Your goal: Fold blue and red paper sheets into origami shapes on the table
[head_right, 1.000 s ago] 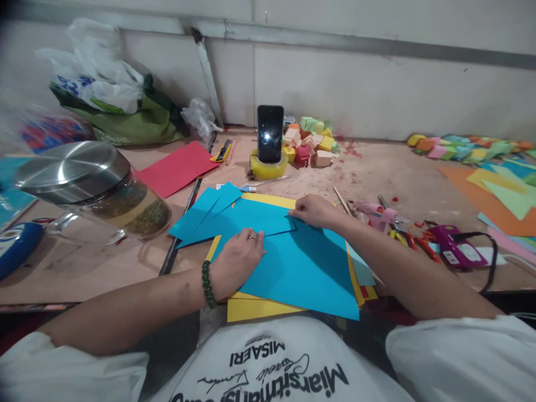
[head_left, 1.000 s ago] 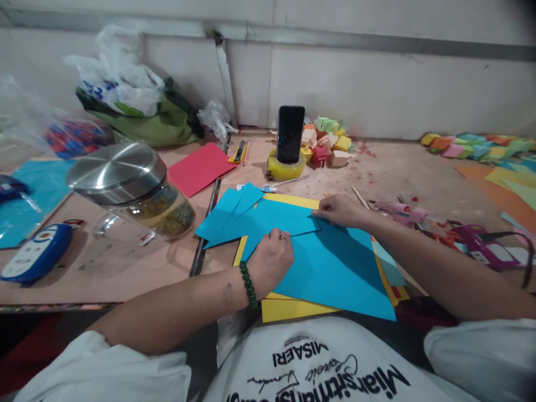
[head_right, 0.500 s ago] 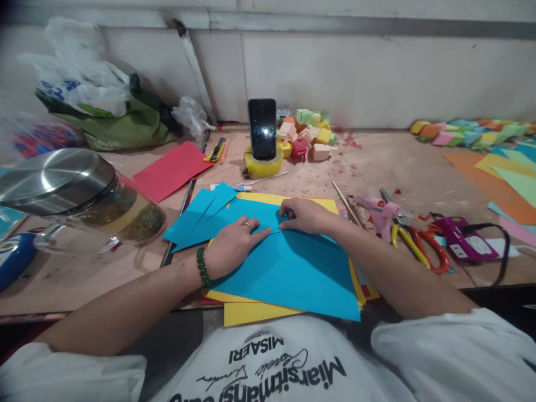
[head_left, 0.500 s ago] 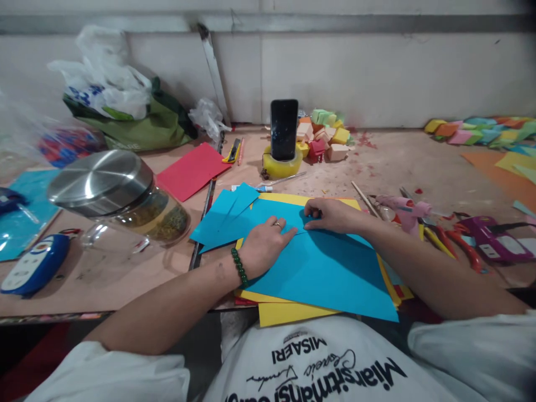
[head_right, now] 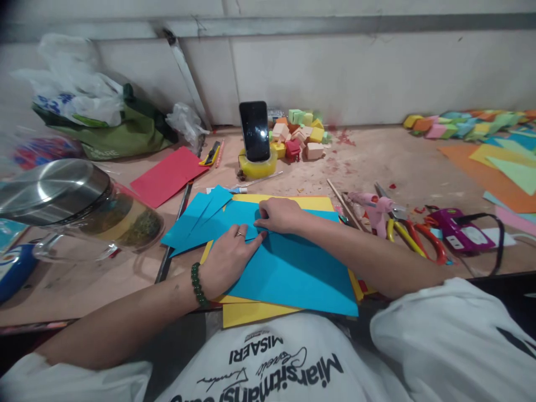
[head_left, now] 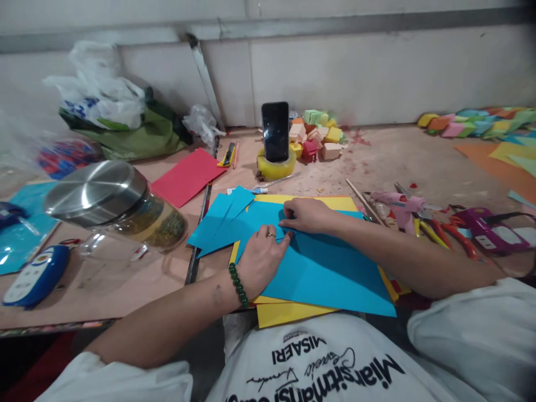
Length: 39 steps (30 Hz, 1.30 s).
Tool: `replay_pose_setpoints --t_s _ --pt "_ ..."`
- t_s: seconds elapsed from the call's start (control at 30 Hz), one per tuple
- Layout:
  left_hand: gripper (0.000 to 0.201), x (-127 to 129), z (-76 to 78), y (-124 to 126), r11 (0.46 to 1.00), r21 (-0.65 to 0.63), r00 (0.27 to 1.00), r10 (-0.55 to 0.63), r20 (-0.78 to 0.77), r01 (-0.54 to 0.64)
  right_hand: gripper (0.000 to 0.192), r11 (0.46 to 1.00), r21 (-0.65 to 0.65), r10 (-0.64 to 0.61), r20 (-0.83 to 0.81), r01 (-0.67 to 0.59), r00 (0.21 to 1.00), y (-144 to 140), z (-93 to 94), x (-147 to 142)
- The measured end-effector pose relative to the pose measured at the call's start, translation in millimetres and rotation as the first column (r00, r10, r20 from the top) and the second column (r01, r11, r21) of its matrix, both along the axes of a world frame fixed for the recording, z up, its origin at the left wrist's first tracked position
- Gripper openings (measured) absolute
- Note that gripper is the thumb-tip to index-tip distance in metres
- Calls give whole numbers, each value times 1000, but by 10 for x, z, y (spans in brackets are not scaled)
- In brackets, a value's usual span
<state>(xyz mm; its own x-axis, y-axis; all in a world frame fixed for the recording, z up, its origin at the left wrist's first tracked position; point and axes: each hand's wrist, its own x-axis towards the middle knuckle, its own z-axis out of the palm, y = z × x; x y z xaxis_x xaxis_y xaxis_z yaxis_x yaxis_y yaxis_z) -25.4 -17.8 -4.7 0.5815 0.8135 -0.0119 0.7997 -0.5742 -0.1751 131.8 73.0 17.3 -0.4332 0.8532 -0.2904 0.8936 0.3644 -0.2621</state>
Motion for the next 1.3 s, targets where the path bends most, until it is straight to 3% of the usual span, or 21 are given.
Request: replay_pose_setpoints --t_s 0.13,0.37,0.47,0.6,0.7,0.77,0.8,0.87,0.97,1.03,1.13,1.2,1.3 --pt "47 9 26 -36 1000 1 1000 28 -11 -28 16 999 -41 16 -30 -17 999 14 1 43" --pt "51 11 59 -49 997 -66 1000 28 -10 -29 11 998 -67 -20 -29 18 999 89 3 465" --pt "48 8 49 -41 998 -54 999 27 22 -26 18 999 -39 1 -116 -6 993 67 -3 510" --pt "44 -37 67 41 999 -42 998 18 62 -16 46 996 -73 38 -233 -56 972 -3 -57 473" --pt "53 -115 73 161 995 -91 974 70 216 -51 31 990 -130 25 -271 -62 962 -17 -112 489" --pt "63 -166 54 248 986 -148 883 142 448 -83 38 980 -185 4 -372 -79 928 -19 -129 512" --pt "70 -184 37 289 977 -190 791 189 582 -93 44 975 -210 -25 -441 -76 897 -27 -131 515" --pt "80 -201 -2 354 945 -323 536 303 788 -61 48 968 -246 -107 -581 -49 807 -70 -128 486" --pt "68 -186 -36 400 843 -528 203 502 841 105 49 971 -235 -134 -688 -43 713 -205 -137 367" --pt "57 -167 -19 397 778 -596 79 594 801 199 48 971 -214 -71 -682 -106 728 -310 -150 282" --pt "50 -148 61 357 759 -592 10 613 790 272 46 967 -171 30 -660 -189 750 -409 -142 224" --pt "45 -139 121 320 788 -552 64 557 828 273 45 983 -115 23 -688 -140 726 -422 -114 228" --pt "43 -115 166 267 819 -499 222 450 865 285 42 996 -82 -46 -776 -28 629 -410 -67 238"
